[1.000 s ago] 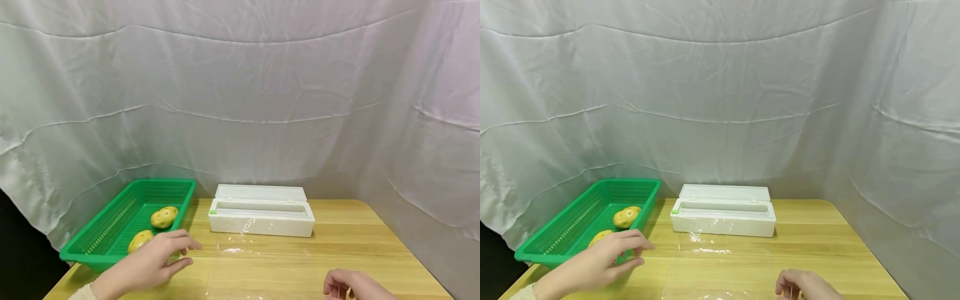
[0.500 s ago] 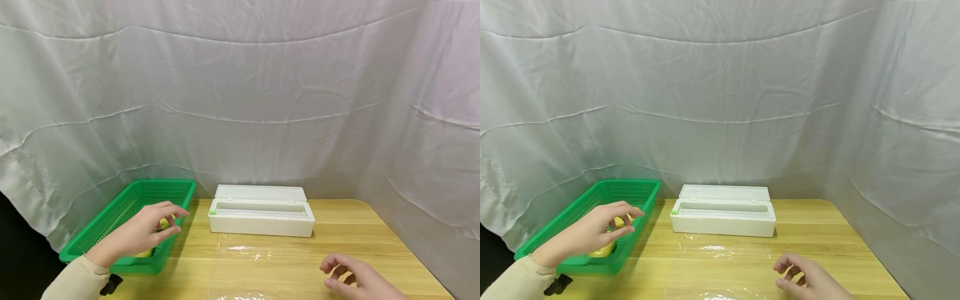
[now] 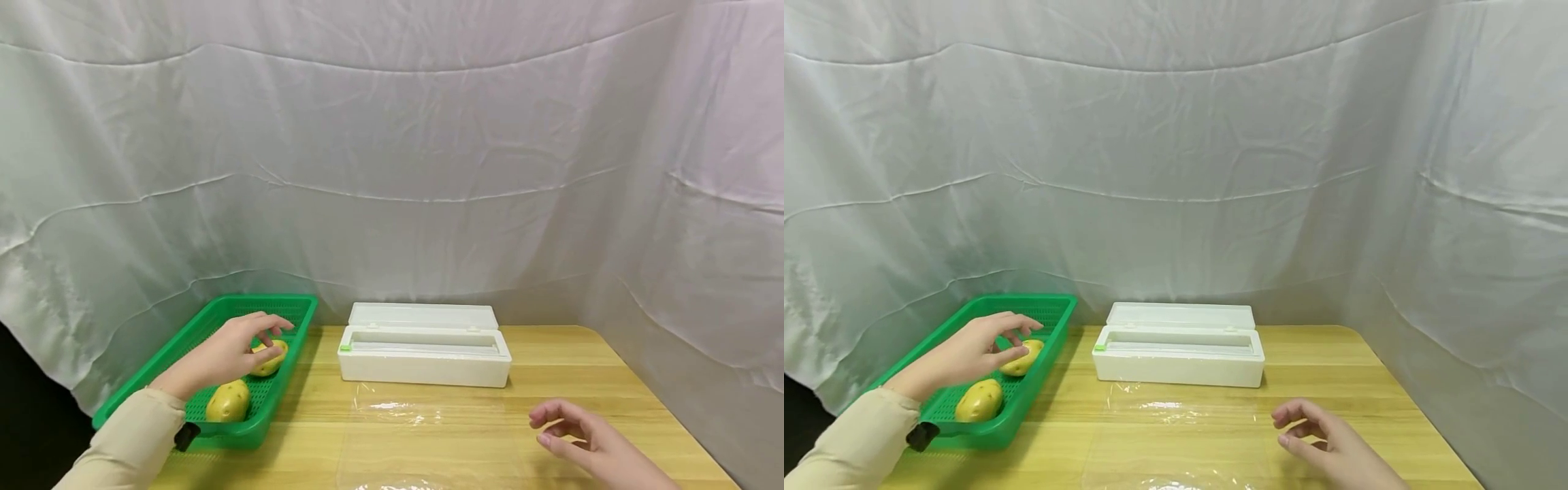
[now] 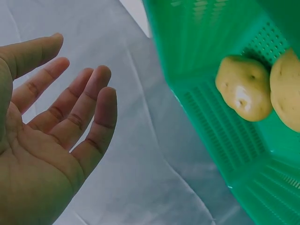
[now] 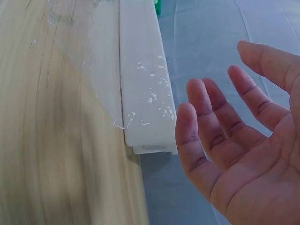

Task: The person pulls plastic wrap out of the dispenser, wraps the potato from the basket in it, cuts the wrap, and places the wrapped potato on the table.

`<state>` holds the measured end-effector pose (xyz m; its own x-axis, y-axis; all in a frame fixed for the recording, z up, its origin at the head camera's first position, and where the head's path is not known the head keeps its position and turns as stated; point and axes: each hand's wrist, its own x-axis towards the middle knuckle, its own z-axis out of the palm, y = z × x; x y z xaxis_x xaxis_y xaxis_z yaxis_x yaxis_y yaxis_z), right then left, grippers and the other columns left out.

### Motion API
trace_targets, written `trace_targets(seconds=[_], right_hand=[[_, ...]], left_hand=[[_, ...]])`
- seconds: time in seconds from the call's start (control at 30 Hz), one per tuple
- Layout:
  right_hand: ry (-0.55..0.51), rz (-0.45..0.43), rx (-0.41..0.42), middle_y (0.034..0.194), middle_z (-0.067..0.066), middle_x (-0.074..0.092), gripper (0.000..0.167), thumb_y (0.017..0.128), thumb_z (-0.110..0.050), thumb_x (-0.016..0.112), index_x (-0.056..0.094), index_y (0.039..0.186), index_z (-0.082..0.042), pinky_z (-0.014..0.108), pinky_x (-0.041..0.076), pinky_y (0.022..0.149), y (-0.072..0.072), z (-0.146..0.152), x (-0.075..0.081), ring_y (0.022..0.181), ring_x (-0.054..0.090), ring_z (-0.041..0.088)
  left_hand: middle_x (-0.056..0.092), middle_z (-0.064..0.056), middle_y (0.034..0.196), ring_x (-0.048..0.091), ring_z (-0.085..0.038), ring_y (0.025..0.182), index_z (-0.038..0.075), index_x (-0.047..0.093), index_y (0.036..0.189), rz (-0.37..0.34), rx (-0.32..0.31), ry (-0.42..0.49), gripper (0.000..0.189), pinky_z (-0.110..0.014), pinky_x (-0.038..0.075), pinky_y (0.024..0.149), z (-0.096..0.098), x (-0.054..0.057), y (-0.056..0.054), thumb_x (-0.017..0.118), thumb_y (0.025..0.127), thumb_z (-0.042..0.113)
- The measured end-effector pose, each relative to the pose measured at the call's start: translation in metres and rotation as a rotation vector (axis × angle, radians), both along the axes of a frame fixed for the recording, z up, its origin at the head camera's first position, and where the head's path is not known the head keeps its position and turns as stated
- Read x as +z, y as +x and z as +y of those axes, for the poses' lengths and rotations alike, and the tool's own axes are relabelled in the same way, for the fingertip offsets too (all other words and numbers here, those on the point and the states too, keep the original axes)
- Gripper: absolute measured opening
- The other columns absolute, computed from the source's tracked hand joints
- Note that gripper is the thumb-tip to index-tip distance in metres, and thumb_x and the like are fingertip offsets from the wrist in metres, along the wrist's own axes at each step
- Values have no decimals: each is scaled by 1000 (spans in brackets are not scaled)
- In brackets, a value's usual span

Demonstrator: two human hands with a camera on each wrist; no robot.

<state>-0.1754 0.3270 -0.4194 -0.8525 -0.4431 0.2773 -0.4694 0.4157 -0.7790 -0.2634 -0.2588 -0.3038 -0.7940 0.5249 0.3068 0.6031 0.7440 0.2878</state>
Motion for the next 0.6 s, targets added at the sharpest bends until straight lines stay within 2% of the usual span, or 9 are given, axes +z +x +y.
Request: trace_targets(seconds=[0.13,0.4,0.6], right_hand=[[-28,-8,6,126,-12,67,25,109,-4,58,61,133,-9,24,59,86,0,3,-1,108,70,11],[-105,-36,81,129,-16,66,31,109,4,51,58,137,-8,27,58,80,-5,12,-7,110,71,11],[-128,-34,113,131,-16,65,34,109,6,48,58,138,-9,28,60,82,-9,17,-11,112,71,9]], left_hand=[[72,-3,125,70,-13,101,16,68,137,-10,18,-15,37,-34,60,83,-4,-3,-13,76,101,16],[70,-11,123,71,-26,105,12,67,138,-125,62,-9,38,-44,62,85,-11,-10,-39,75,101,17],[67,-13,119,72,-27,103,8,66,139,-197,108,-26,39,-42,61,80,-18,-16,-60,75,101,14]])
